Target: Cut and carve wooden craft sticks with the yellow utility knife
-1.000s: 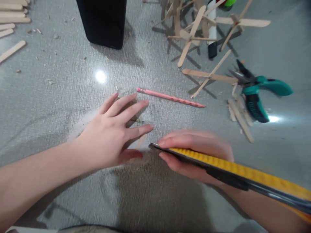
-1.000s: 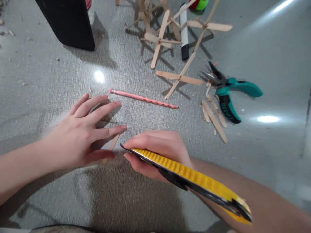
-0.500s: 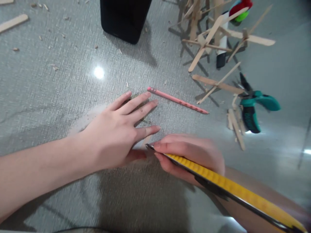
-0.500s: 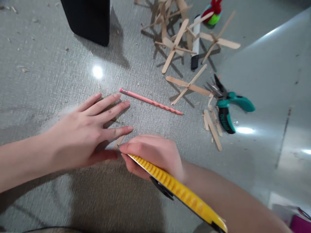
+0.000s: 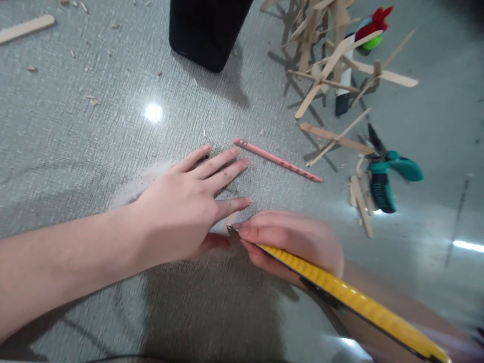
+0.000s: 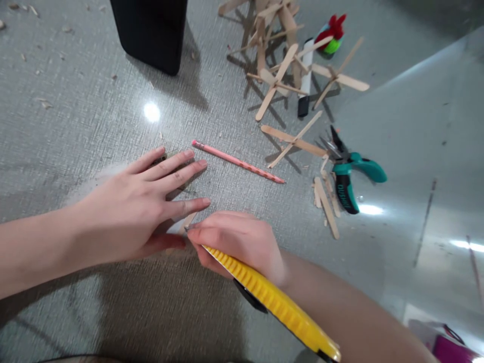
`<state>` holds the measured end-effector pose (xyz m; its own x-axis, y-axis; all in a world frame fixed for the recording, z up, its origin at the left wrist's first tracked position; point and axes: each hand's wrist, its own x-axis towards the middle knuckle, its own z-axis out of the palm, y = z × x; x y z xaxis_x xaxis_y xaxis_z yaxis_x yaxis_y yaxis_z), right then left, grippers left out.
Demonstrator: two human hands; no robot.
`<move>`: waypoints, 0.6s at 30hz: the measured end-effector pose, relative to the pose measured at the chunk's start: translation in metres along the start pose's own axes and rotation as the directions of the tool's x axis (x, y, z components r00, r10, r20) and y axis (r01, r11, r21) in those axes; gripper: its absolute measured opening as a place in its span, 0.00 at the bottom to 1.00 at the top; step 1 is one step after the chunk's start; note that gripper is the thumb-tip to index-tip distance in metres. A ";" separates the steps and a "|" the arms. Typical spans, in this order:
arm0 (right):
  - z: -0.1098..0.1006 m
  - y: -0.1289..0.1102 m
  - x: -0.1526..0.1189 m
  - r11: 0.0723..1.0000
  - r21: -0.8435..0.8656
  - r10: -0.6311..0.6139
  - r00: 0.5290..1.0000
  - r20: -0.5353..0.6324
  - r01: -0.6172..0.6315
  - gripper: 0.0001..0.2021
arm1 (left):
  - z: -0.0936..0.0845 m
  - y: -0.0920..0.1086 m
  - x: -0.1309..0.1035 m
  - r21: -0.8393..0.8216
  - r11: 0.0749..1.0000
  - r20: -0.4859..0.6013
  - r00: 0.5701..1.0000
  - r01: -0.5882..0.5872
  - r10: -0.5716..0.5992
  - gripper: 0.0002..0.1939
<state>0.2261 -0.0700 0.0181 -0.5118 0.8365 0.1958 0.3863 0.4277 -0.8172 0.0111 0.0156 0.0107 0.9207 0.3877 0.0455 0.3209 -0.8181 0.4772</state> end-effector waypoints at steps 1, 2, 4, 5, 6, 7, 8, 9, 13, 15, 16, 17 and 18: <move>0.000 0.000 0.000 1.000 0.001 -0.007 1.000 0.001 0.007 0.15 | 0.001 0.000 0.000 0.001 1.000 -0.003 1.000 -0.002 0.002 0.32; 0.000 0.001 0.000 1.000 -0.003 -0.011 1.000 0.005 0.011 0.15 | 0.001 0.000 0.000 -0.001 1.000 -0.008 1.000 -0.006 0.006 0.32; 0.002 0.001 0.000 1.000 -0.017 -0.006 1.000 0.009 0.006 0.14 | 0.003 0.000 0.000 -0.014 1.000 -0.029 0.999 -0.014 0.014 0.32; 0.002 0.001 0.000 1.000 -0.025 -0.002 1.000 0.002 0.002 0.13 | 0.003 0.000 0.000 -0.019 1.000 -0.035 0.999 -0.013 0.012 0.31; 0.003 0.001 -0.001 0.999 -0.034 0.000 1.000 -0.007 0.000 0.12 | 0.004 0.000 -0.001 -0.020 1.000 -0.038 0.999 -0.009 0.008 0.31; 0.003 0.001 -0.001 0.999 -0.039 -0.001 1.000 -0.013 0.001 0.12 | 0.004 0.000 -0.001 -0.017 1.000 -0.033 0.999 -0.001 0.001 0.30; 0.003 0.001 -0.001 0.999 -0.041 -0.006 1.000 -0.013 0.005 0.12 | 0.005 0.000 -0.001 -0.010 1.000 -0.027 1.000 0.006 -0.007 0.29; 0.003 0.001 -0.001 0.999 -0.043 -0.007 1.000 -0.006 0.007 0.12 | 0.005 0.001 -0.001 -0.002 1.000 -0.020 1.000 0.013 -0.013 0.29; 0.001 0.001 0.000 0.999 -0.039 -0.010 1.000 0.028 0.011 0.13 | 0.005 0.002 -0.001 0.008 1.000 -0.011 1.000 0.020 -0.020 0.30; 0.002 0.002 -0.001 0.999 -0.031 -0.015 1.000 0.026 0.016 0.14 | 0.005 0.002 -0.001 0.002 1.000 -0.010 1.000 0.022 -0.022 0.30; 0.002 0.002 -0.001 1.000 -0.016 -0.009 1.000 0.021 0.009 0.13 | 0.004 0.002 -0.001 0.000 1.000 -0.008 1.000 0.023 -0.023 0.30; 0.003 0.002 -0.002 1.000 0.003 0.001 1.000 0.014 -0.001 0.12 | 0.004 0.002 -0.001 -0.001 1.000 -0.006 1.000 0.023 -0.023 0.31; 0.004 0.001 -0.002 1.000 0.022 0.014 1.000 0.010 -0.014 0.11 | 0.004 0.002 0.000 -0.002 1.000 -0.005 1.000 0.022 -0.022 0.31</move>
<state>0.2249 -0.0726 0.0145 -0.5138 0.8390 0.1793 0.3769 0.4084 -0.8313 0.0124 0.0122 0.0084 0.9122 0.4078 0.0391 0.3409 -0.8086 0.4795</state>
